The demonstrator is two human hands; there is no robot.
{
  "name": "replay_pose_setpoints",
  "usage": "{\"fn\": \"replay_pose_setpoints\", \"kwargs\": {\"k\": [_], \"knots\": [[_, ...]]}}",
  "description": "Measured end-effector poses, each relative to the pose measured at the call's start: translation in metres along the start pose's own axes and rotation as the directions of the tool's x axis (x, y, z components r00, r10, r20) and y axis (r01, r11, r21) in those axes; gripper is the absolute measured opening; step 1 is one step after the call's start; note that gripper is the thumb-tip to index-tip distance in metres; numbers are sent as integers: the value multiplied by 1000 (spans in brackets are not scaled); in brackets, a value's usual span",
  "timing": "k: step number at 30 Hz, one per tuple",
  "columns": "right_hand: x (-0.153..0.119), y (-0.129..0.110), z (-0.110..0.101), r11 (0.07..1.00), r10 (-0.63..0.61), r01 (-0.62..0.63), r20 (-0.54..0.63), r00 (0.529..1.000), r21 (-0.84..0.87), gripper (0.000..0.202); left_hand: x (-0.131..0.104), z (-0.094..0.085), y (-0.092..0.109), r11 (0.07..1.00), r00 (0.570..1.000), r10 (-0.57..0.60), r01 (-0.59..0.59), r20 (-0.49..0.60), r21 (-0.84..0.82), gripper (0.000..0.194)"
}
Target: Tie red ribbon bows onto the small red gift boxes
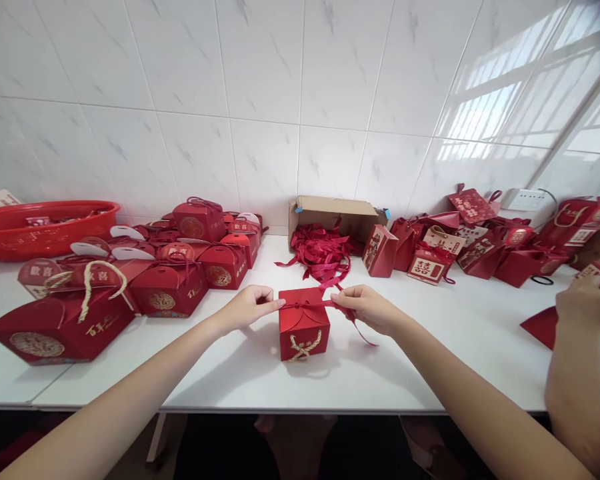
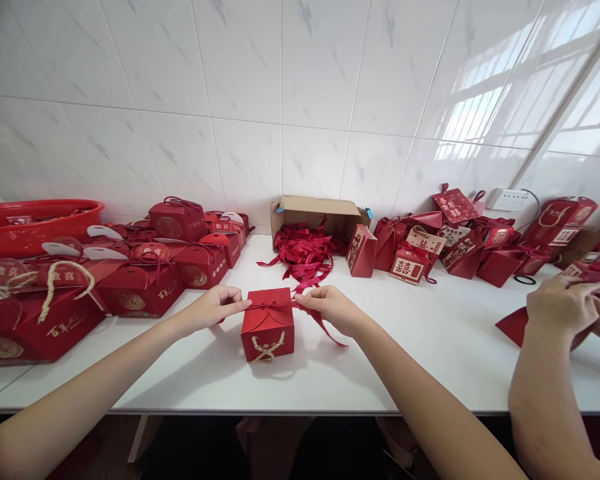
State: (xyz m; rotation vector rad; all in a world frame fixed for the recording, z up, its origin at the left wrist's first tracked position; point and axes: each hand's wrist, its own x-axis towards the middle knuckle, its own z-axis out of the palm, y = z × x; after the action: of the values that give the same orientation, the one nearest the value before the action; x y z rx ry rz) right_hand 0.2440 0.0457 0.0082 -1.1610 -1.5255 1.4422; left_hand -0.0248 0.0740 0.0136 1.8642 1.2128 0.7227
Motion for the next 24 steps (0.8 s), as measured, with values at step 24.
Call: {"fn": "replay_pose_setpoints", "kwargs": {"k": [24], "knots": [[12, -7, 26, 978, -177, 186, -86, 980, 100, 44, 12, 45, 42, 836, 738, 532, -381, -416, 394, 30]]}}
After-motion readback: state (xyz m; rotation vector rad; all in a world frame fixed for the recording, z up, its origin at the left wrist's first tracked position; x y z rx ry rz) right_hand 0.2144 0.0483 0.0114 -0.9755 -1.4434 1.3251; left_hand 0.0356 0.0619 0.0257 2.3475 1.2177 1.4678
